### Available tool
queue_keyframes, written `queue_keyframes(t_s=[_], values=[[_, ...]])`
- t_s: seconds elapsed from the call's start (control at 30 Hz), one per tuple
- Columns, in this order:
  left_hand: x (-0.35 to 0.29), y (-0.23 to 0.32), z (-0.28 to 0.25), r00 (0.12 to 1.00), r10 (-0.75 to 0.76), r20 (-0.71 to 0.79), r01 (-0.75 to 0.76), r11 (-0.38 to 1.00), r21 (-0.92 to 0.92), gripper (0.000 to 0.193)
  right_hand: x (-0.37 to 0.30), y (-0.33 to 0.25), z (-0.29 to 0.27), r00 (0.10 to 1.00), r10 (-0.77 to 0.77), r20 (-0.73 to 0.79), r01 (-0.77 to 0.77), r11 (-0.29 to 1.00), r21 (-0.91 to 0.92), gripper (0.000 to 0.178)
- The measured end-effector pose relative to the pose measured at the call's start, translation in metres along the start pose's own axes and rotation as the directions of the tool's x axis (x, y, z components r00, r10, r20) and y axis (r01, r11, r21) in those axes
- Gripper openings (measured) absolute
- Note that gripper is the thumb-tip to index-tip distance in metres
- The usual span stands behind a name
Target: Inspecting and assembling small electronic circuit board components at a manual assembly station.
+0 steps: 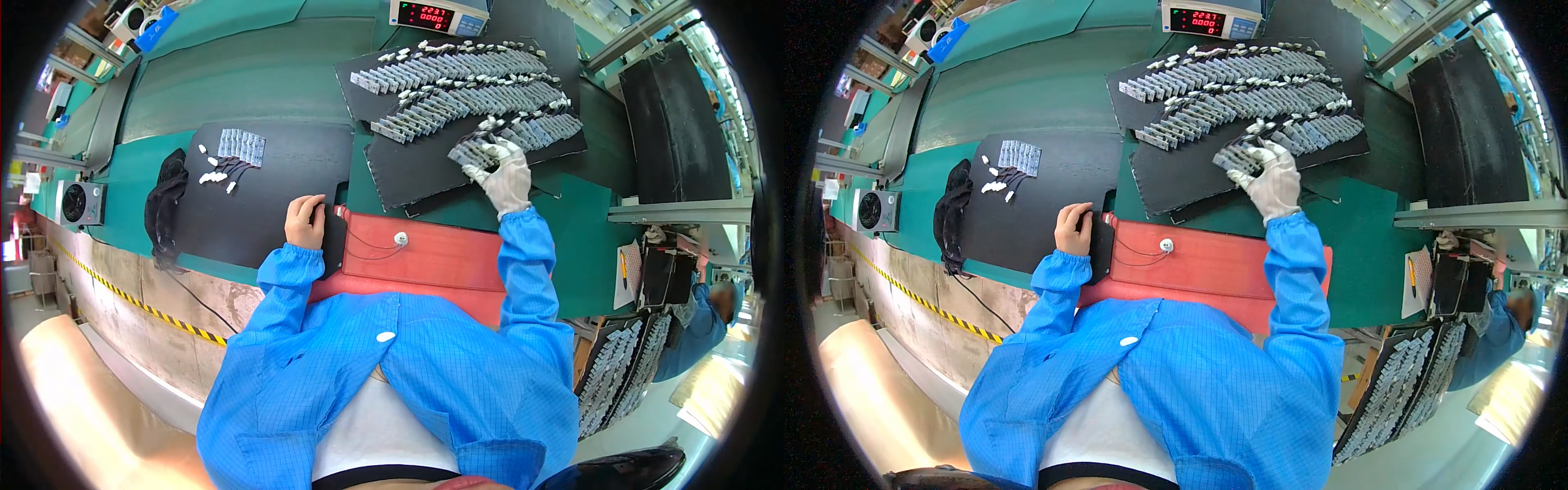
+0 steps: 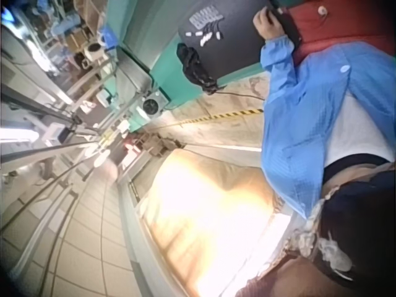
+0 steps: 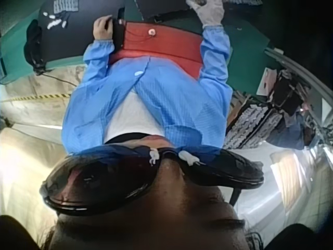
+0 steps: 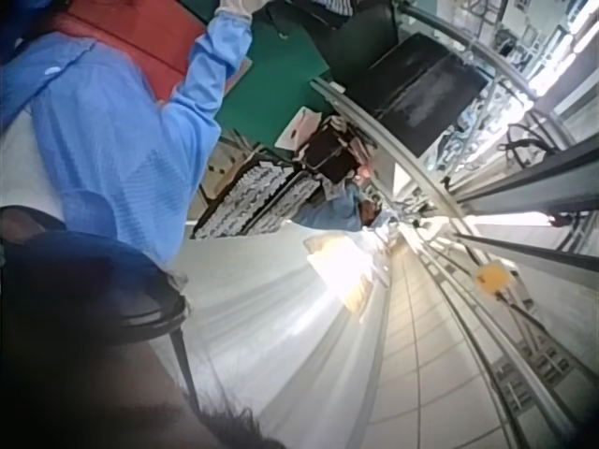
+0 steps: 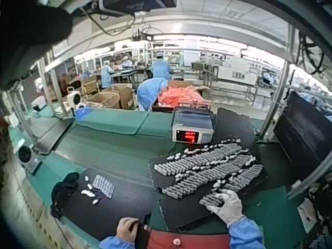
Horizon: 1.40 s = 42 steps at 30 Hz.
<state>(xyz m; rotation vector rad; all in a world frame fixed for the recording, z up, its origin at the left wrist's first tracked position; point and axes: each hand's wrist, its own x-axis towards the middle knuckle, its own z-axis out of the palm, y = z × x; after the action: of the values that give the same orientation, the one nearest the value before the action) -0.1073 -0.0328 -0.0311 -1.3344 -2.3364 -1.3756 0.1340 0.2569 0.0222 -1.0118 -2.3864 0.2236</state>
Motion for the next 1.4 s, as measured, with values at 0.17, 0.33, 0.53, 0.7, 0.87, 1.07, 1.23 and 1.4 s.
queue_keyframes(t_s=[0.17,0.33,0.53,0.7,0.87,1.07,1.23,1.4], values=[[0.000,0.002,0.000,0.999,-0.036,0.007,0.036,0.999,0.004,0.018,-0.013,-0.012,0.006,0.999,0.028,-0.031,-0.024,0.994,0.104,0.053],[-0.002,0.001,0.000,1.000,-0.020,0.006,0.020,1.000,0.001,0.018,0.000,0.001,-0.001,0.983,0.171,-0.074,-0.167,0.985,0.052,0.050],[-0.003,0.002,0.000,0.999,-0.029,0.016,0.029,1.000,0.004,0.018,0.003,0.015,0.007,0.987,0.023,-0.160,-0.029,0.999,-0.039,0.047],[-0.002,0.000,-0.001,1.000,-0.014,0.023,0.014,1.000,-0.005,0.017,0.008,0.018,0.003,0.992,0.101,-0.069,-0.088,0.982,0.168,0.047],[0.000,0.000,0.001,0.999,-0.031,0.014,0.031,1.000,0.002,0.017,0.002,0.016,0.001,0.997,0.063,-0.039,-0.051,0.969,0.243,0.045],[-0.002,-0.001,0.001,0.999,-0.036,0.029,0.036,0.999,0.011,0.017,-0.019,-0.035,0.007,0.993,-0.120,-0.007,0.117,0.960,0.255,0.047],[-0.002,0.002,0.001,0.999,-0.040,0.021,0.040,0.999,0.011,0.017,-0.036,-0.077,0.016,0.997,-0.058,-0.053,0.067,0.981,0.183,0.045],[-0.003,0.000,0.000,0.998,-0.055,0.033,0.055,0.998,0.008,0.016,-0.038,-0.089,0.013,0.967,-0.130,-0.218,0.154,0.983,0.096,0.043]])
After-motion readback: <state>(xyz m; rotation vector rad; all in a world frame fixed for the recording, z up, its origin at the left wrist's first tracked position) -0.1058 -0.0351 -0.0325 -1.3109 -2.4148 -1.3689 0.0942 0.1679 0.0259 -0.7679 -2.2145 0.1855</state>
